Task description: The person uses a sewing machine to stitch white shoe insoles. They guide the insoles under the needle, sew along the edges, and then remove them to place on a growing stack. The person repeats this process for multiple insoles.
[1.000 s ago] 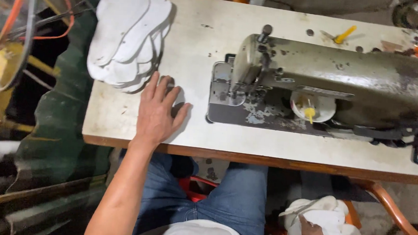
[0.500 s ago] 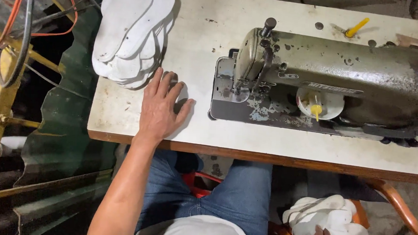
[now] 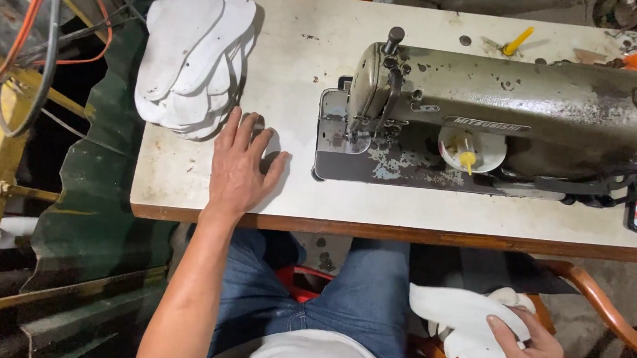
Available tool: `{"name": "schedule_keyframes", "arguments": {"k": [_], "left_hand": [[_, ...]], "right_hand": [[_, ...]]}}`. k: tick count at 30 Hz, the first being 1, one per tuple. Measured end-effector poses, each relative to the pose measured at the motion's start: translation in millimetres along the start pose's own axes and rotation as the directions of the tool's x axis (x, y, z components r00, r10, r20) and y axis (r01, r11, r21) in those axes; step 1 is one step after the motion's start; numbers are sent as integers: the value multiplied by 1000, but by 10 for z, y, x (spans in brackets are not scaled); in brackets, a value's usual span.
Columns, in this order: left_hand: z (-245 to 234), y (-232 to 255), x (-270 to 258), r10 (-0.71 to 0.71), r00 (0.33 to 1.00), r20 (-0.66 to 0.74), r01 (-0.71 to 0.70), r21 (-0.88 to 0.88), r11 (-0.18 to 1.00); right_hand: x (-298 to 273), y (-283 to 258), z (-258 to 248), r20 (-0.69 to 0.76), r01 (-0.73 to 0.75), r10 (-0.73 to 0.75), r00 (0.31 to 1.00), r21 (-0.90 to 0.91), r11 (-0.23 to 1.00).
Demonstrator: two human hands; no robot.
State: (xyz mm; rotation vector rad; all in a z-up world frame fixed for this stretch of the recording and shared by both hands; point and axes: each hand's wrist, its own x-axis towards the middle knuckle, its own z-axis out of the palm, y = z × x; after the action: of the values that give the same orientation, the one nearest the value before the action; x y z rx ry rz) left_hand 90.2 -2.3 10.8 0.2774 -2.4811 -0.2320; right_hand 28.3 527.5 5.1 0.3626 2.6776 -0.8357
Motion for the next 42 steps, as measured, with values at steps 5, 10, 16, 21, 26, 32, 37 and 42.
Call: {"name": "schedule_keyframes", "arguments": {"k": [5, 10, 16, 21, 26, 32, 37, 42], "left_hand": [[9, -31, -14, 8, 1000, -17, -9, -24, 1000], [5, -32, -25, -3, 1000, -26, 2, -25, 1000], [27, -42, -32, -1, 999, -44, -1, -41, 999], [53, 89, 9, 81, 995, -53, -88, -141, 986], [30, 427, 26, 255, 947, 196, -161, -397, 903], [130, 433, 44, 249, 948, 197, -184, -297, 937], [197, 460, 108, 242, 953, 184, -193, -252, 948], [135, 505, 142, 225, 942, 248, -163, -246, 956]], "right_hand": [[-637, -1006, 32, -227, 732, -737, 637, 479, 485], [-628, -1474, 47, -193, 990, -973, 128, 74, 116], [-702, -1889, 917, -26, 998, -998, -63, 28, -64], [-727, -1921, 1155, -71, 998, -997, -15, 58, -19], [-695, -2015, 1148, -40, 990, -999, 5, 139, -1], [-743, -2175, 981, 56, 984, -998, -5, 179, 5], [-303, -2032, 611, 3, 996, -1000, -5, 86, -4], [816, -1770, -225, -212, 959, -975, 61, -259, 116]]}}
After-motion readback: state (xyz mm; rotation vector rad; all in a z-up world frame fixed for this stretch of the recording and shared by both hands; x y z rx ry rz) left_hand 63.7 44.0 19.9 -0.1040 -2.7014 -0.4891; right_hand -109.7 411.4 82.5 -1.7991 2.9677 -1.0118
